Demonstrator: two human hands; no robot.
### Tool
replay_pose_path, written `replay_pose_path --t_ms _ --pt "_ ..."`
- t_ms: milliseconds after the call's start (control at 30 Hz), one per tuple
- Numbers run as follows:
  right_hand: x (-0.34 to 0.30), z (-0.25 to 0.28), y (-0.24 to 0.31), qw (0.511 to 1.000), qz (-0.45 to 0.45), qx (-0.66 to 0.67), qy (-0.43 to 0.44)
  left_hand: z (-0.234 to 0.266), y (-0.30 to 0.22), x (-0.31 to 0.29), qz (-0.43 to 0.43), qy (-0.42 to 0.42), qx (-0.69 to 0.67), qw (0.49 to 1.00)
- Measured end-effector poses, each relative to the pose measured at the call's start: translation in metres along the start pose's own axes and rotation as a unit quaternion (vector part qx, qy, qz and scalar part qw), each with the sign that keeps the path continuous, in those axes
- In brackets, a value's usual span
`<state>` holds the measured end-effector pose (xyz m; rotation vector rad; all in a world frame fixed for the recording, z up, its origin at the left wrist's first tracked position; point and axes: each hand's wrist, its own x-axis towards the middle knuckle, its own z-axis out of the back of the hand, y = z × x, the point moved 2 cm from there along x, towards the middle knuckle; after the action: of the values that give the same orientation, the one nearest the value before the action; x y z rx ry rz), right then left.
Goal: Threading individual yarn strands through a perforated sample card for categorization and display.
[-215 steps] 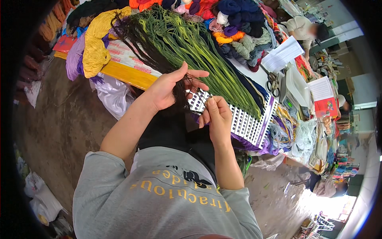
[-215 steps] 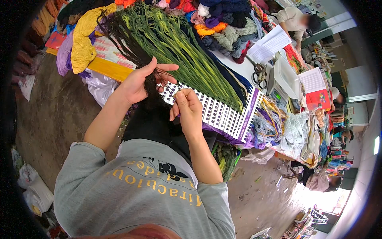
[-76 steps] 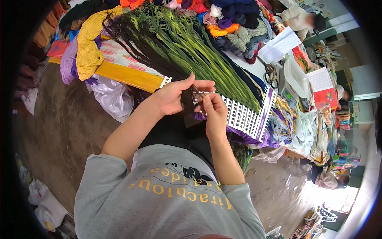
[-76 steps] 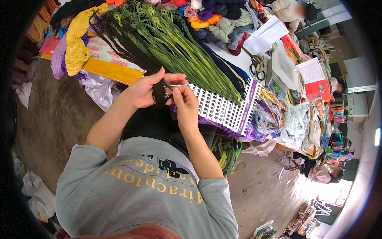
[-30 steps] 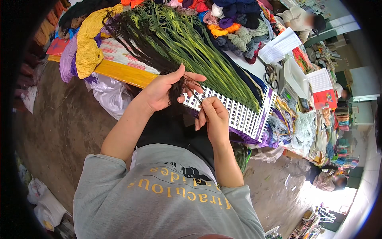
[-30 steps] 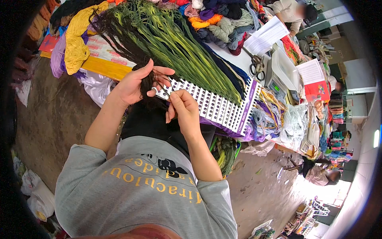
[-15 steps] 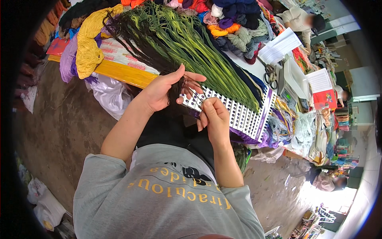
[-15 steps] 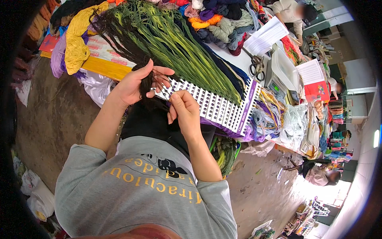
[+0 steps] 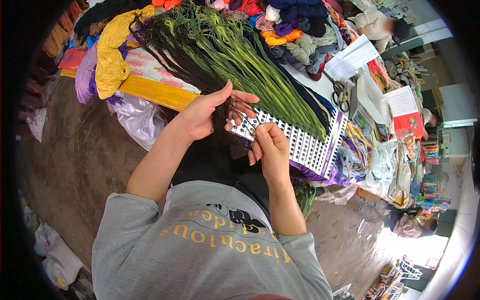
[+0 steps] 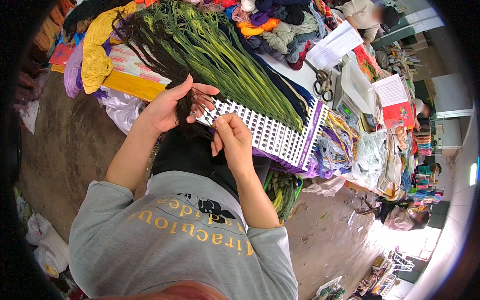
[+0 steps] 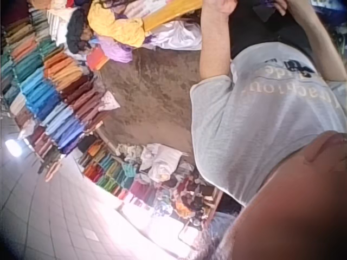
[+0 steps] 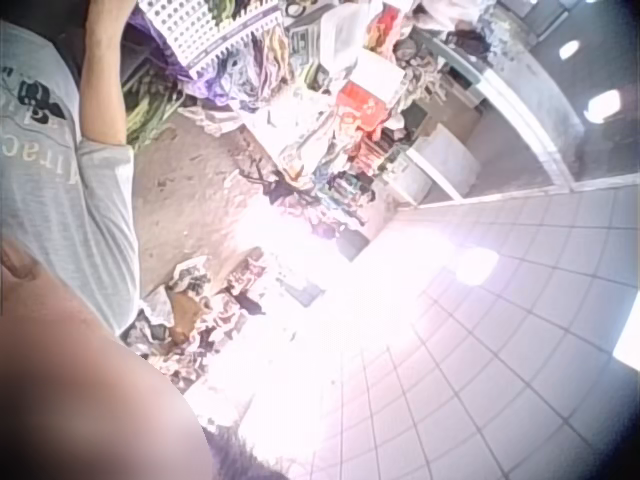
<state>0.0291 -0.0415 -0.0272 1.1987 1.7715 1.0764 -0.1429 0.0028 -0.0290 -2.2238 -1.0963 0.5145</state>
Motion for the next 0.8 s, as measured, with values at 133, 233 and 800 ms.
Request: replay_pose_path --t_ms 133,233,800 --pt "-0.0001 0.0005 0.0005 1.0 0.001 -0.005 0.0 -0.001 0.0004 0.0005 -0.006 -0.007 0.002 1.0" --pt "-0.0003 -0.0001 0.0012 1.0 -0.002 -0.006 -0.008 -0.0027 0.0015 0.0018 -0.011 -0.049 0.018 0.999" --pt "-0.0005 0.0006 0.0013 1.0 -0.003 -0.001 -0.004 -0.0073 0.0001 -0.0004 0.005 -0.053 -0.009 0.999"
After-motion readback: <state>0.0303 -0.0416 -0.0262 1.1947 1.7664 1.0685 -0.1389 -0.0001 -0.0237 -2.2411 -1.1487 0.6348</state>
